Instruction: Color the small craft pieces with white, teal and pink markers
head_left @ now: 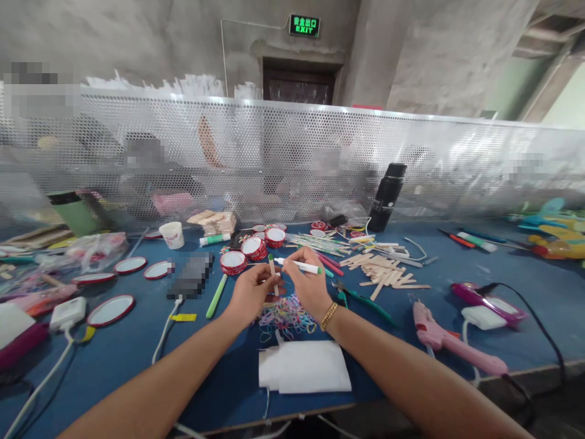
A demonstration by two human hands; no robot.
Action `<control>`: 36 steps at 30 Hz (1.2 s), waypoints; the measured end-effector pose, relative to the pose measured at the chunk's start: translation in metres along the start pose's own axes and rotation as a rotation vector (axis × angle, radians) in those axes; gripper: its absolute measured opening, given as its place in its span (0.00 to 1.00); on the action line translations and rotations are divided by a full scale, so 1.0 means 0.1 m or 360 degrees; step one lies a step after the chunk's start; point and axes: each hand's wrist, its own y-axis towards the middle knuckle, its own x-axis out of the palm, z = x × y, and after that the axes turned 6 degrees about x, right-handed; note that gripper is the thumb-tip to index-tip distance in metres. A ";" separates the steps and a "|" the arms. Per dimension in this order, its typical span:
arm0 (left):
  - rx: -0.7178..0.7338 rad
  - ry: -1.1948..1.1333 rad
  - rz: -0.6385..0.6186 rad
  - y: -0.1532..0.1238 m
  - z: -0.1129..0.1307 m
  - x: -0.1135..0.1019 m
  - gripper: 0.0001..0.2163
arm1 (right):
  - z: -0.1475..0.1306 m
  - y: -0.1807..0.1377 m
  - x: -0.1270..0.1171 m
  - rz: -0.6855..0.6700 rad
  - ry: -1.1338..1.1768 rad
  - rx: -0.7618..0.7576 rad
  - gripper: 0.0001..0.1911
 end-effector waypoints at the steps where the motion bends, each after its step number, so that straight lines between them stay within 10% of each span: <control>1: -0.0001 0.0000 0.0003 0.00 0.01 0.00 0.12 | 0.00 0.00 0.00 -0.0004 -0.0003 -0.0007 0.06; 36: -0.0004 0.0008 -0.0020 -0.02 0.02 0.02 0.13 | 0.02 -0.02 0.01 -0.0056 0.0050 0.0035 0.06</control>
